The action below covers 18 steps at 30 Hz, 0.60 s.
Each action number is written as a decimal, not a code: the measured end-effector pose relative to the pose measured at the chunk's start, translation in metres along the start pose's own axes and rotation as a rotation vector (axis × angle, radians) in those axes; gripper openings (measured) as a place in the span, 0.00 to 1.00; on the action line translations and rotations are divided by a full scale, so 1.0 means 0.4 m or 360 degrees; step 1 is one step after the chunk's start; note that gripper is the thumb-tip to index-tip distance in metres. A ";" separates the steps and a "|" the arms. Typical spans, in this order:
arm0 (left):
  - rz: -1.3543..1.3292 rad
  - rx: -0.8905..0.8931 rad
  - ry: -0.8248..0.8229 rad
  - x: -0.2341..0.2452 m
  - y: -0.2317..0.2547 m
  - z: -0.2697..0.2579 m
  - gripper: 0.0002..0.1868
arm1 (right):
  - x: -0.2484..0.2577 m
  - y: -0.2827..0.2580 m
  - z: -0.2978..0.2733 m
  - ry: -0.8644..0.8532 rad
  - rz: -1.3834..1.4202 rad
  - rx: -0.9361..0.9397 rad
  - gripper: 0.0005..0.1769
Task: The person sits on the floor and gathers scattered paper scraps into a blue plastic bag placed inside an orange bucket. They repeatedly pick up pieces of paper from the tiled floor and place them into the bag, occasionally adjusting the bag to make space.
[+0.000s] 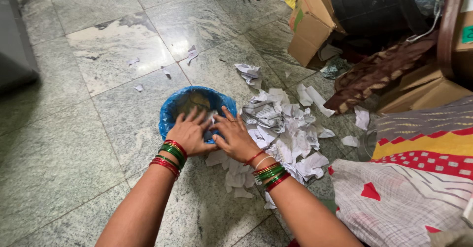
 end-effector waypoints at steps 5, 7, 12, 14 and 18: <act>-0.0019 -0.0050 0.0296 0.073 0.015 -0.020 0.60 | 0.098 0.138 -0.121 0.0822 0.0361 -0.0255 0.25; 0.0038 -0.0115 0.0054 0.060 0.022 -0.026 0.52 | 0.134 0.185 -0.165 0.1086 -0.0131 -0.0419 0.30; 0.0081 -0.0291 0.0031 0.061 0.032 -0.033 0.42 | 0.067 0.323 -0.233 0.0686 -0.0314 -0.1141 0.50; -0.0097 -0.0313 0.0171 0.066 0.023 -0.031 0.43 | 0.036 0.361 -0.253 0.0547 -0.0210 -0.1289 0.44; -0.0420 -0.0337 0.0501 0.070 0.012 -0.014 0.40 | 0.018 0.402 -0.283 0.0700 -0.0139 -0.1128 0.22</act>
Point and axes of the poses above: each hand's wrist, its own z-axis towards the middle knuckle, its own x-axis out of the back of the hand, y = z × x, the point moved 8 cm from there along z, towards the middle knuckle, and after that the axes turned 14 degrees about z, right-handed, at the moved point
